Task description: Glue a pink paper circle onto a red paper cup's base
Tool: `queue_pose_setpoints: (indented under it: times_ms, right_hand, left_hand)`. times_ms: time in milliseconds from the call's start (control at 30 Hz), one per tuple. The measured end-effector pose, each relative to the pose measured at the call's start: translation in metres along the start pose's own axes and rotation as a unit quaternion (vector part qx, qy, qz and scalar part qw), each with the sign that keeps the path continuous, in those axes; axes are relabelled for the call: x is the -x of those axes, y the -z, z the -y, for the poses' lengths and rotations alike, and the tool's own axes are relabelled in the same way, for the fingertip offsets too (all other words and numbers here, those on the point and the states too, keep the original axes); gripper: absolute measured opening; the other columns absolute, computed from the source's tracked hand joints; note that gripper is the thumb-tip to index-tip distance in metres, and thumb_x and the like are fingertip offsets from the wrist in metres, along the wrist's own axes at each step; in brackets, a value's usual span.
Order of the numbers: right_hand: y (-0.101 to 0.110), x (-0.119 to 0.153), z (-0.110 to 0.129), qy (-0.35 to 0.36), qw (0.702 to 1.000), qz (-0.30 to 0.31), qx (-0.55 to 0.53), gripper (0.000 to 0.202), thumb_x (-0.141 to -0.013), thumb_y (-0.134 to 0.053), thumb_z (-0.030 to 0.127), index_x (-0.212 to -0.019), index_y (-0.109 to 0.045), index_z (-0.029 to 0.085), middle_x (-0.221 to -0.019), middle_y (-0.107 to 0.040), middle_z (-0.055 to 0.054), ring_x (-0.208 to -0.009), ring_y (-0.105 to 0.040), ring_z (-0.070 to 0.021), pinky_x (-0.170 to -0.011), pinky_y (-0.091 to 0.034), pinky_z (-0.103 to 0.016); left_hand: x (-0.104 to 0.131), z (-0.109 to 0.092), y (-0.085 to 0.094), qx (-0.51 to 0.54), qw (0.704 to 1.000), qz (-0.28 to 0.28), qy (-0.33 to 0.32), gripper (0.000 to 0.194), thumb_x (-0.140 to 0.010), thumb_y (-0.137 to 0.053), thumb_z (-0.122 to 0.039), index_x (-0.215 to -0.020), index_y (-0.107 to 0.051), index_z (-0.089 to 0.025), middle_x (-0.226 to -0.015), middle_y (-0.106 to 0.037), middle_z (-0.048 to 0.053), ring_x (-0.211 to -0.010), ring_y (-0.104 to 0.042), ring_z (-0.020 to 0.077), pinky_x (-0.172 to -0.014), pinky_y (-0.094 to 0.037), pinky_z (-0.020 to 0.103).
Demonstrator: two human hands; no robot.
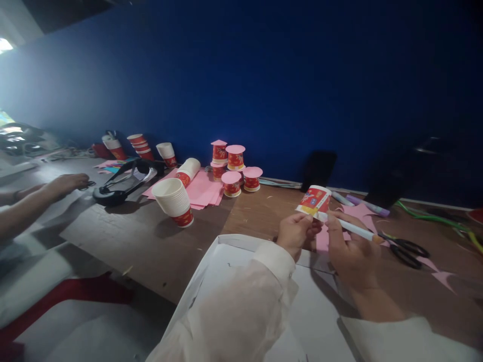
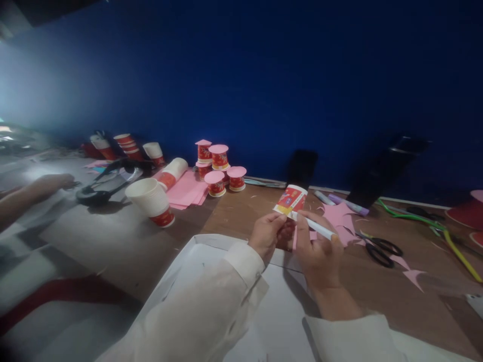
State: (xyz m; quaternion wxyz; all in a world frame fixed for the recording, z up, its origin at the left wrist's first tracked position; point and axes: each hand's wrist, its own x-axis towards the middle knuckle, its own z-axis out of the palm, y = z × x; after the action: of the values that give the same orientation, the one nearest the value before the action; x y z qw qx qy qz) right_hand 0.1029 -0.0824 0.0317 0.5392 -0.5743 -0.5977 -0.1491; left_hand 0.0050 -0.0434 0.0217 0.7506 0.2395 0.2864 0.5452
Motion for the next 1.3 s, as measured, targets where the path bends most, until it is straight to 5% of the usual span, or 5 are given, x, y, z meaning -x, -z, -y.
queue_pose_setpoints:
  times_ms: [367, 833, 1300]
  right_hand:
    - [0.0004, -0.0002, 0.0021, -0.006, 1.0, 0.008, 0.0, 0.033, -0.098, -0.052, 0.044, -0.085, -0.071, 0.021, -0.081, -0.075, -0.009, -0.081, -0.073, -0.0229, -0.075, -0.054, -0.034]
    - [0.0005, -0.002, 0.0016, 0.001, 1.0, -0.015, 0.005, 0.032, -0.099, -0.052, 0.044, -0.088, -0.073, 0.021, -0.085, -0.076, -0.008, -0.081, -0.072, -0.0216, -0.08, -0.053, -0.036]
    - [0.0008, 0.0026, -0.0052, -0.031, 0.999, 0.012, 0.028, 0.036, -0.098, -0.052, 0.047, -0.088, -0.072, 0.02, -0.078, -0.074, -0.008, -0.083, -0.072, -0.0244, -0.077, -0.052, -0.034]
  left_hand:
    - [-0.0037, 0.0036, 0.0032, -0.007, 1.0, 0.006, -0.009, 0.033, -0.064, -0.089, -0.038, -0.07, -0.068, -0.013, -0.067, -0.067, 0.002, -0.062, -0.062, 0.0105, -0.07, -0.054, 0.025]
    - [0.0032, -0.0059, -0.0053, 0.009, 0.999, -0.022, 0.04, 0.015, -0.087, -0.064, -0.008, -0.072, -0.067, -0.008, -0.066, -0.068, 0.007, -0.059, -0.064, 0.0091, -0.069, -0.051, 0.022]
    - [0.0018, -0.0025, -0.0023, 0.014, 1.0, -0.01, 0.011, 0.017, -0.076, -0.08, -0.021, -0.071, -0.067, -0.01, -0.066, -0.066, 0.004, -0.058, -0.061, 0.009, -0.067, -0.052, 0.022]
